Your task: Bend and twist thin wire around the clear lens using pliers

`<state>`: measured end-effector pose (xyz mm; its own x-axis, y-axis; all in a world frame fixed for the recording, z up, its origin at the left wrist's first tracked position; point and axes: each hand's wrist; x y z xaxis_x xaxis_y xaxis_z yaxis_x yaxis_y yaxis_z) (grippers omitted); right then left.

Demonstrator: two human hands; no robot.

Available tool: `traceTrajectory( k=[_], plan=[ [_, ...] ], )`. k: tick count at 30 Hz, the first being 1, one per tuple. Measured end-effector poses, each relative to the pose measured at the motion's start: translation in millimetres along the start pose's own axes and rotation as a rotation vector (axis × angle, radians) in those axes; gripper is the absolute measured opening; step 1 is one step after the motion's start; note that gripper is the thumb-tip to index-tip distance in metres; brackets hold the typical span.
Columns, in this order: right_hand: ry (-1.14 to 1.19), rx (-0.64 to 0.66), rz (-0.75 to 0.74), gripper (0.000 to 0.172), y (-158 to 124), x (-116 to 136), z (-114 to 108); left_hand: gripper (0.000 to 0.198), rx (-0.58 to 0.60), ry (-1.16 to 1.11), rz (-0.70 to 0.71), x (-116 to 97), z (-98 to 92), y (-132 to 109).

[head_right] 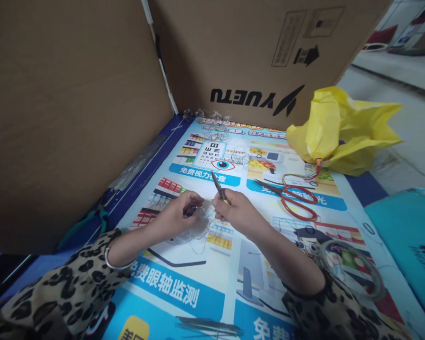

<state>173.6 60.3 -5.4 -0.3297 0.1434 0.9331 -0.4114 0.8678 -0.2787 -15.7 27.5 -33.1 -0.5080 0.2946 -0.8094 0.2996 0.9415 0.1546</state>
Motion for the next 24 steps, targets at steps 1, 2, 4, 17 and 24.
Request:
traceTrajectory(
  k=[1,2,4,17,24],
  plan=[
    [-0.011,0.003,-0.005,0.022,0,1,0,0.03,-0.003,-0.008,-0.004,1,1.2,0],
    [-0.019,0.003,-0.008,0.022,-1,1,0,0.03,-0.008,-0.012,-0.005,3,2.0,1],
    [-0.018,-0.007,-0.011,0.022,-1,1,1,0.031,-0.023,-0.003,-0.008,3,2.3,1],
    [0.114,-0.025,0.059,0.029,2,-3,3,0.038,-0.006,0.081,-0.05,-2,1.5,2],
    [0.107,-0.012,0.074,0.03,2,-1,1,0.032,0.011,0.214,-0.015,-8,-1.5,2]
  ],
)
Point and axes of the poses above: each hand's wrist, its own y-axis towards the middle knuckle, its own z-axis out of the palm, x = y × z, and after that the axes turned 4 degrees about z, right-handed
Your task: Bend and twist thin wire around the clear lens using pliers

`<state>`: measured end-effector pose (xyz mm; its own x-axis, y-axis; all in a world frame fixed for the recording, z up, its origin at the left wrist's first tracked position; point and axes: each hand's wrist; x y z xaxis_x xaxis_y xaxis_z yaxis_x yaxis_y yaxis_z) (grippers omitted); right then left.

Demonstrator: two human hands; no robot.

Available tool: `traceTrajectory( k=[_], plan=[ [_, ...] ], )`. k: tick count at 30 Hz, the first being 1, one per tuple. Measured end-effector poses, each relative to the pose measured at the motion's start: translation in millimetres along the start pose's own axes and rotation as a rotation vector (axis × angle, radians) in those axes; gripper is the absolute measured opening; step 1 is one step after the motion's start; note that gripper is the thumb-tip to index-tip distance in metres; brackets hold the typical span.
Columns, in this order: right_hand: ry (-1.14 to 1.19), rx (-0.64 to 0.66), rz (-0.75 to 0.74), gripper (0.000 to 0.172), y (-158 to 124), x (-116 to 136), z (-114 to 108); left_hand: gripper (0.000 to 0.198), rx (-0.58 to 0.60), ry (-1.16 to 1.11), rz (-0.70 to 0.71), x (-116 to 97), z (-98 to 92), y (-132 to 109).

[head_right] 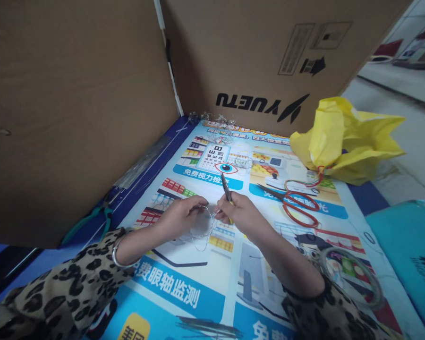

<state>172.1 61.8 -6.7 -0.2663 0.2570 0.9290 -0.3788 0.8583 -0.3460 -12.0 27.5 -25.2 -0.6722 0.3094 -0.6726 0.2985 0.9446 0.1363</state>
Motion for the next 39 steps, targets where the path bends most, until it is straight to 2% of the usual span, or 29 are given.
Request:
traceTrajectory(
  k=[5,9,15,24,27,30,32,33,36,39],
  plan=[
    [-0.003,0.008,0.05,0.024,2,2,-3,0.033,0.077,-0.032,0.058,-4,-10.0,2],
    [-0.026,0.049,0.033,0.017,2,3,-5,0.028,0.057,-0.163,0.038,-9,-14.6,9],
    [-0.054,0.051,0.012,0.014,1,5,-7,0.018,0.098,-0.236,0.041,-11,-2.2,23],
    [-0.039,0.014,-0.082,0.014,6,-2,-10,0.018,0.036,-0.317,-0.066,-17,7.5,32],
    [-0.046,-0.007,-0.097,0.016,6,0,-14,0.015,0.022,-0.308,-0.032,-17,8.7,31],
    [-0.29,-0.126,-0.178,0.02,0,11,-27,0.013,-0.004,-0.3,0.024,-14,8.4,27],
    [-0.687,-0.263,-0.206,0.025,-9,21,-40,0.013,-0.016,-0.29,0.044,-11,8.3,24],
    [-0.904,-0.337,-0.172,0.027,-14,26,-45,0.013,-0.024,-0.275,0.043,-10,8.5,23],
    [-1.368,-0.387,-0.081,0.03,-29,31,-58,0.013,-0.074,-0.206,0.034,-4,10.5,20],
    [-1.586,-0.343,0.007,0.025,-37,24,-64,0.011,-0.099,-0.163,0.048,-1,13.3,20]
  ],
)
Point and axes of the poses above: each hand's wrist, its own y-axis towards the middle knuckle, its own z-axis out of the palm, x = y × z, and after that the axes turned 4 degrees about z, right-handed
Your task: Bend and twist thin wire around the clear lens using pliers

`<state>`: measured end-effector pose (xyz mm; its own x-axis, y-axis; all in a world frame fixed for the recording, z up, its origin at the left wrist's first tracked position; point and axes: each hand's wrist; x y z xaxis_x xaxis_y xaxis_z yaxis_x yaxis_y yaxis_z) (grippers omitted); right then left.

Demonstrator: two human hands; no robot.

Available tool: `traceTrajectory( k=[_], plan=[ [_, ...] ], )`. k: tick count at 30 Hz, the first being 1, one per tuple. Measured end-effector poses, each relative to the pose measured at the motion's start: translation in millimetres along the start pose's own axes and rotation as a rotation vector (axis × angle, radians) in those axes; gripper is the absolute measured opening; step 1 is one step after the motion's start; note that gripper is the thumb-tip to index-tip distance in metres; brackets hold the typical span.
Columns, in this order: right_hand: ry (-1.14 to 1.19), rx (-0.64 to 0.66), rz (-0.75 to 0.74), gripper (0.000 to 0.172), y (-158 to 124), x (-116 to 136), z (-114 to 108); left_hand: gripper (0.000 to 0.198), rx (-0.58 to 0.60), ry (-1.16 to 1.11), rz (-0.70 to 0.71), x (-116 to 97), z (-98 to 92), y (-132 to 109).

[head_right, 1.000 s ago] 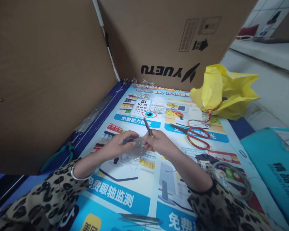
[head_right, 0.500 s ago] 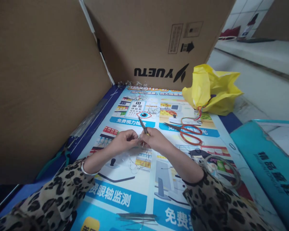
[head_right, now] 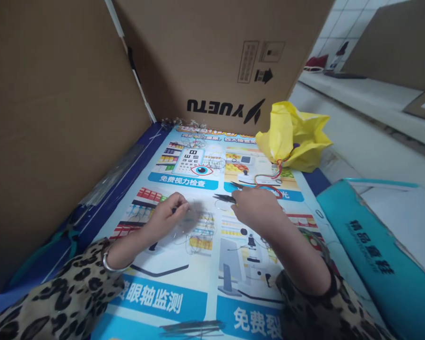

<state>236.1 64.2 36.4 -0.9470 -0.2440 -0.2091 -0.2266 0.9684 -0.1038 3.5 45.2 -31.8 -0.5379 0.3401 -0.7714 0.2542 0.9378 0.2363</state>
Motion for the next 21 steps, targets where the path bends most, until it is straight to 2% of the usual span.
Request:
traceTrajectory(
  k=[5,9,13,18,21],
  plan=[
    [-0.157,-0.04,-0.029,0.022,-4,-6,15,0.013,0.025,-0.002,-0.02,2,1.4,1],
    [-0.179,-0.084,-0.055,0.02,-2,-8,22,0.013,0.023,-0.03,0.001,4,0.7,1],
    [-0.166,-0.071,-0.064,0.023,-1,-9,29,0.011,0.01,-0.07,0.016,6,1.3,1],
    [-0.086,-0.049,-0.035,0.025,3,-12,34,0.011,-0.007,-0.133,-0.025,7,2.0,3],
    [0.11,-0.04,-0.009,0.028,7,-11,34,0.009,-0.01,-0.172,-0.03,6,1.7,5]
  ],
)
Point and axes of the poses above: each hand's wrist, its own y-axis towards the middle knuckle, its own z-axis out of the palm, x = y × z, and after that the axes turned 4 degrees about z, right-handed
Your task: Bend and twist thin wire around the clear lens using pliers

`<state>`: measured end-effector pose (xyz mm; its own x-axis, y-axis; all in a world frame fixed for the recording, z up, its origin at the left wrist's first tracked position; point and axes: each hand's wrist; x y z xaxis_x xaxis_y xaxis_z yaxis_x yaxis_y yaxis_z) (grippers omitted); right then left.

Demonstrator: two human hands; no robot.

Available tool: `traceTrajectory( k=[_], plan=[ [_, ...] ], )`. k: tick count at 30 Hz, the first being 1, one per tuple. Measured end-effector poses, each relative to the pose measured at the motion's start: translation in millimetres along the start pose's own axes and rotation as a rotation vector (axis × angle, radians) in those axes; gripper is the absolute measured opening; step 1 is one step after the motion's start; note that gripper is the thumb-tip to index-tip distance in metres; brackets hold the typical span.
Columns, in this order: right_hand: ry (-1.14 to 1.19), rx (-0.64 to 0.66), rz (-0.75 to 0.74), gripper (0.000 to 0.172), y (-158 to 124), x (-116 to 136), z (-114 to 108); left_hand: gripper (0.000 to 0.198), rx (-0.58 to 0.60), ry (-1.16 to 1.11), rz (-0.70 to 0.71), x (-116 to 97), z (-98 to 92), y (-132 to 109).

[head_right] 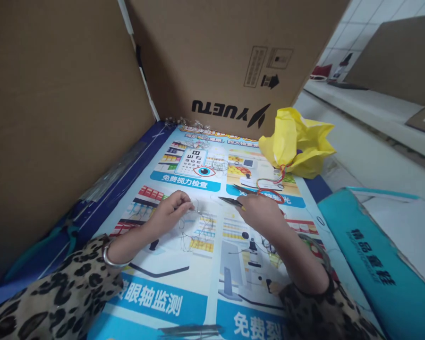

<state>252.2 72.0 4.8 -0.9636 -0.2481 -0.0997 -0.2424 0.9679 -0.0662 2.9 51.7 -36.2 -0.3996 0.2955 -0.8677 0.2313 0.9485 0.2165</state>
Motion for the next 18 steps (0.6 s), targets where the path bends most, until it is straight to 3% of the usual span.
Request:
traceTrajectory(
  k=[3,6,8,14,18],
  plan=[
    [0.385,0.094,-0.044,0.03,1,8,-1,0.006,-0.004,-0.01,0.03,-1,-0.7,0],
    [0.784,0.345,-0.092,0.028,0,17,1,0.006,0.031,-0.103,0.119,-3,-2.2,-1],
    [0.932,0.483,-0.106,0.027,0,21,2,0.006,0.074,-0.174,0.18,-6,-3.5,-2],
    [1.046,0.561,-0.174,0.023,-2,28,5,0.005,0.141,-0.243,0.227,-12,-4.1,-4],
    [0.838,0.456,-0.251,0.025,-2,30,2,0.007,0.098,-0.149,0.225,-11,-3.6,-4]
  ],
)
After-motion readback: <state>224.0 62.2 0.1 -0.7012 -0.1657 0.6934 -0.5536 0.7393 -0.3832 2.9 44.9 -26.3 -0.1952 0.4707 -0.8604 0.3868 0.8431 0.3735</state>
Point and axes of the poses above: each hand's wrist, its own y-axis towards the middle knuckle, its own z-axis out of the palm, x = y × z, and after that the axes turned 4 degrees about z, right-handed
